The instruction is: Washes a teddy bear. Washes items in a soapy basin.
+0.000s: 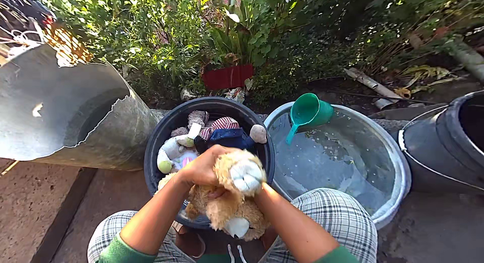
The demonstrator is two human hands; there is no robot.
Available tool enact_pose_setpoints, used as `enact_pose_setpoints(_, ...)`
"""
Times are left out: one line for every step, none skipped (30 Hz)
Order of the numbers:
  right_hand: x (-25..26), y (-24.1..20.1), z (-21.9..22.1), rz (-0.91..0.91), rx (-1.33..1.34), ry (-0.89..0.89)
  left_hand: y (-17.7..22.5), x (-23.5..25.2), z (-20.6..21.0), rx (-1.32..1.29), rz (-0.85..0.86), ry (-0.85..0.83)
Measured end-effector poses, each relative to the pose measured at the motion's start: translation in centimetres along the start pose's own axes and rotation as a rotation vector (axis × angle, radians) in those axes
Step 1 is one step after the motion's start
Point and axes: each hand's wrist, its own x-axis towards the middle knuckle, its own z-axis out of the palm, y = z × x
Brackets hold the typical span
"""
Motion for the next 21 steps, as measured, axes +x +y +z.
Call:
enact_pose_setpoints(0.1,-1.6,1.4,0.077,-0.199,0.083,-0.1,-0.1,0.2,-0.005,-0.020,0.116)
enact_pose_setpoints(0.6,-1.8,1.5,0.027,-0.302,0.073,-0.3,-0.2,0.4,0.003,-0.066,0.245)
enact_pose_setpoints(1.4,-1.2,1.2,-0.058,-0.366,0.074,-0.5,-0.1,0.8,0.023,-0.151,0.385)
enact_pose_setpoints(2.2,-0.3,0.7,-0.124,-0.407,0.115,-0.8,0.0,1.1,0.057,-0.229,0.501)
enact_pose_setpoints(3.0,0.5,0.3,-0.150,-0.471,0.180,-1.4,0.2,1.2,0.096,-0.279,0.574)
enact_pose_setpoints(3.5,1.0,-0.1,-0.138,-0.551,0.245,-2.2,0.4,1.2,0.132,-0.289,0.623)
enact_pose_setpoints(4.0,1.6,-0.3,-0.115,-0.635,0.303,-3.1,0.5,1.3,0.159,-0.297,0.673)
enact_pose_setpoints(4.4,2.0,-0.5,-0.078,-0.710,0.344,-3.8,0.6,1.5,0.169,-0.325,0.721)
enact_pose_setpoints(4.9,2.5,-0.7,-0.049,-0.773,0.378,-4.4,0.7,1.6,0.182,-0.359,0.766)
enact_pose_setpoints(5.3,3.0,-0.9,-0.031,-0.839,0.408,-4.9,0.9,1.8,0.208,-0.387,0.805)
enact_pose_setpoints(5.6,3.3,-1.1,-0.025,-0.896,0.444,-5.5,1.1,1.8,0.241,-0.401,0.835)
enact_pose_setpoints(5.8,3.4,-1.2,-0.004,-0.940,0.463,-6.1,1.3,1.9,0.275,-0.407,0.865)
enact_pose_setpoints(5.9,3.5,-1.5,0.016,-0.964,0.472,-6.8,1.4,2.0,0.294,-0.411,0.895)
enact_pose_setpoints(6.0,3.4,-1.8,0.040,-0.965,0.461,-7.4,1.5,2.1,0.288,-0.425,0.921)
enact_pose_setpoints(6.1,3.3,-2.2,0.066,-0.943,0.427,-7.8,1.6,2.0,0.258,-0.438,0.928)
enact_pose_setpoints(6.1,3.1,-2.6,0.077,-0.893,0.386,-7.9,1.6,1.9,0.216,-0.439,0.908)
enact_pose_setpoints(6.0,3.0,-2.9,0.068,-0.829,0.331,-7.7,1.3,1.7,0.179,-0.422,0.841)
enact_pose_setpoints(5.7,2.5,-3.0,0.034,-0.750,0.265,-6.9,1.0,1.3,0.174,-0.398,0.732)
enact_pose_setpoints(5.0,1.9,-2.9,-0.005,-0.653,0.189,-5.8,1.0,0.9,0.175,-0.375,0.606)
enact_pose_setpoints(4.3,1.3,-2.7,-0.028,-0.566,0.117,-4.4,1.1,0.4,0.179,-0.355,0.487)
enact_pose_setpoints(3.5,0.7,-2.4,-0.033,-0.502,0.051,-3.1,1.3,-0.1,0.187,-0.325,0.374)
